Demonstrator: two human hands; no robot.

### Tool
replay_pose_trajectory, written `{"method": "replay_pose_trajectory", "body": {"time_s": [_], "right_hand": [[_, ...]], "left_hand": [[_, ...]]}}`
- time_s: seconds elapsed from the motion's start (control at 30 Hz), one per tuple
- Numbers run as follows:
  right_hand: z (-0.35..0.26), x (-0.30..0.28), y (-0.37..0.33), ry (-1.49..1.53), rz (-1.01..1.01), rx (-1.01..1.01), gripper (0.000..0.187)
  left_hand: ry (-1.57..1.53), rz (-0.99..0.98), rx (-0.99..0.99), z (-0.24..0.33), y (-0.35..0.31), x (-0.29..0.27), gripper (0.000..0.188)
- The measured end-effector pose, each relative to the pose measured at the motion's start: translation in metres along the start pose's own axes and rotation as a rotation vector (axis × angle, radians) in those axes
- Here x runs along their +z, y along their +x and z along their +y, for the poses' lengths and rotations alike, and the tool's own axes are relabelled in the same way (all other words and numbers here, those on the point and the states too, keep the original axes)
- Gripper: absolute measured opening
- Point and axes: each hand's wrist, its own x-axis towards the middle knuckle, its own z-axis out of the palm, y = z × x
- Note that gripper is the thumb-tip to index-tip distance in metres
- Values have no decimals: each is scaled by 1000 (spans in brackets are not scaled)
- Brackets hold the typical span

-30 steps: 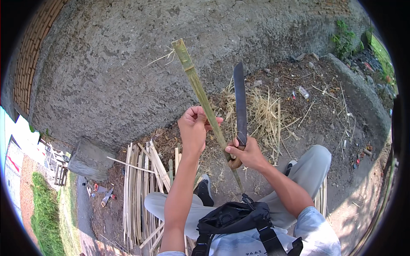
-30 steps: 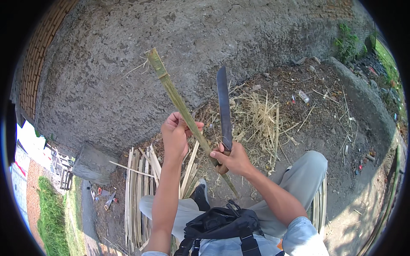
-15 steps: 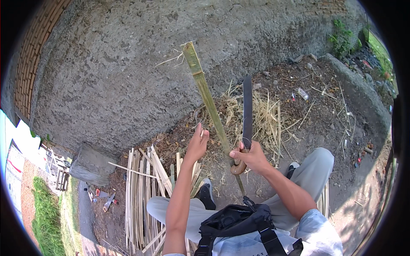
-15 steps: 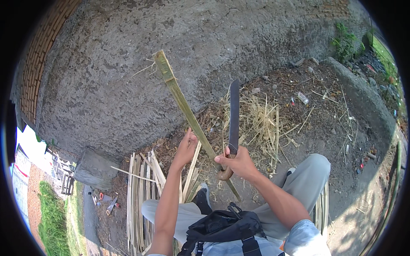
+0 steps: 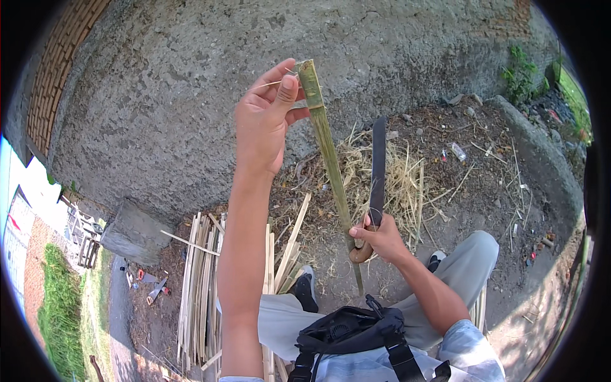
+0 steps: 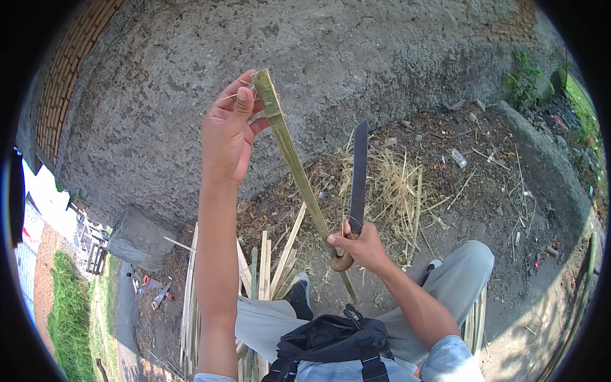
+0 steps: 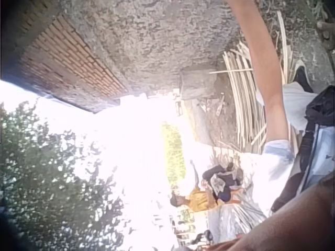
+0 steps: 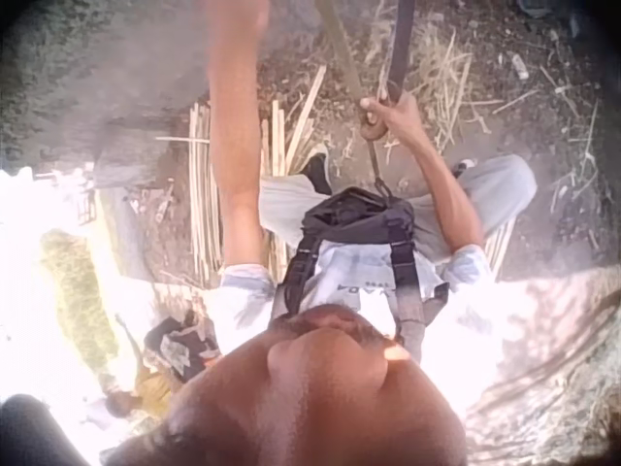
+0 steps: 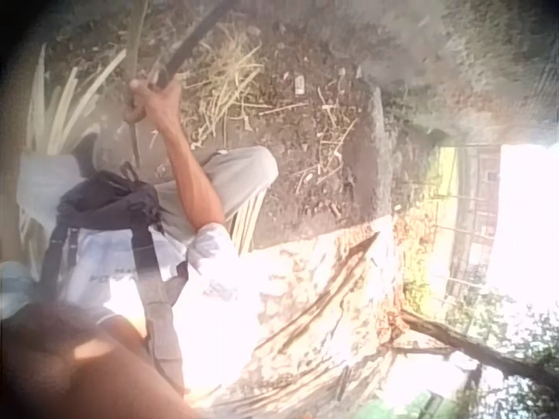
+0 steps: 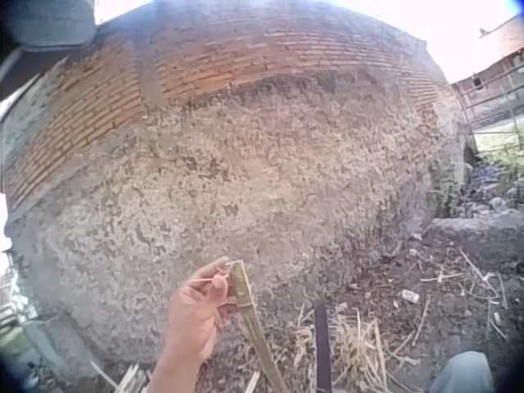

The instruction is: The person shaves and carves a piece of bamboo with a machete.

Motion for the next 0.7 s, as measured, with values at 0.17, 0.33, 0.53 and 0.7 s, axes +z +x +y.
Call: {"method": "replay_pose_trajectory", "body": {"time_s": [0.17,0.33,0.53,0.7], "right_hand": [[-2,-6,-1,-133,-26,43,30],[-2,-7,0,-155,-63,22,29],[6,-2,1,-101,-64,-65,28],[7,6,0,-103,-21,-84,28]], "left_hand": [[-73,85,-25,-15,9,3,21],[-147,95,-70,-22,14,9,21],[-259,137,-166,-22,18,16,23],[-229,209,-169,-21,20,14,24]]}}
